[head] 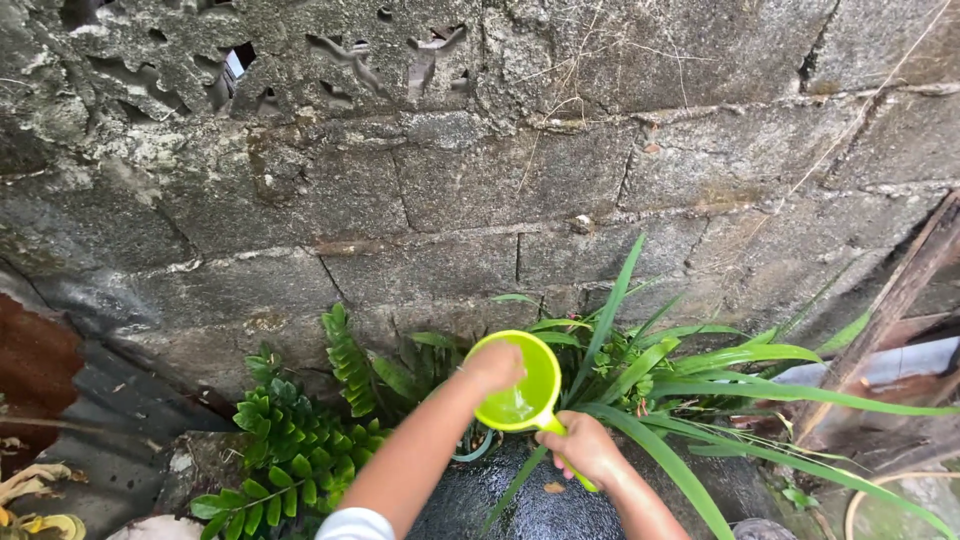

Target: Use a plastic dipper to fetch water and pour it over garden plants and the surrounding wall area.

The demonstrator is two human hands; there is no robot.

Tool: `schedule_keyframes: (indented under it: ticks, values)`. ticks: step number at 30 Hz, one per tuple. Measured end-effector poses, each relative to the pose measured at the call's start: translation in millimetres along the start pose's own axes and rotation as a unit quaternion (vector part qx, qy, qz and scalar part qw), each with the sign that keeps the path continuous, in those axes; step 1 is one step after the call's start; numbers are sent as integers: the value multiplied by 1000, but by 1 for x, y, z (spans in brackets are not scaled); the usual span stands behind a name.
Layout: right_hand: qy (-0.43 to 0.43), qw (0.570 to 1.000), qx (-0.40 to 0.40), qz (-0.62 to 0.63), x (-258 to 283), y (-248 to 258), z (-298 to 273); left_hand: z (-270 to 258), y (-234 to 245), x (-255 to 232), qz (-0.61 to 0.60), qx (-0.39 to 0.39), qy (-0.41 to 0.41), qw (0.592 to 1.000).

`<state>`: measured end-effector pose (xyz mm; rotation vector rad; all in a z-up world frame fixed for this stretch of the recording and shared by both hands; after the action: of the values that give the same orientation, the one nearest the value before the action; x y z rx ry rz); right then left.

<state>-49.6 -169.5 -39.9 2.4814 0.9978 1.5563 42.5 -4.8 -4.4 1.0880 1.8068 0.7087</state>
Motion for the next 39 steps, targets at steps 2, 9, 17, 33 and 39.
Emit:
schedule_keyframes:
  ticks: [2, 9, 17, 33, 39]
  values:
    - [12, 1000, 20, 2, 1, -11, 6, 45, -57, 12, 148, 29, -15, 988]
    - [1, 988, 39, 147, -26, -26, 14, 82, -131, 53, 29, 172, 72, 982]
    - [-19, 993, 13, 118, -58, 1, 8, -3, 36, -13, -177, 36, 3, 984]
    - [8, 996, -13, 86, -38, 16, 24, -47, 235, 178, -56, -184, 228, 955]
    - [14, 997, 17, 74, -20, -3, 29, -74, 230, 316, -53, -262, 280, 922]
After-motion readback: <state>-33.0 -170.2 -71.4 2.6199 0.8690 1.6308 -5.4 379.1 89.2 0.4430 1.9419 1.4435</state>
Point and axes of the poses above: each hand's wrist, its own z-axis towards the middle knuckle, its own y-axis out of the back of the hand, x = y × z, the point moved 10 cm from there along z, towards the middle knuckle, and after that the axes turned 8 degrees about y, right-handed, at the moved point
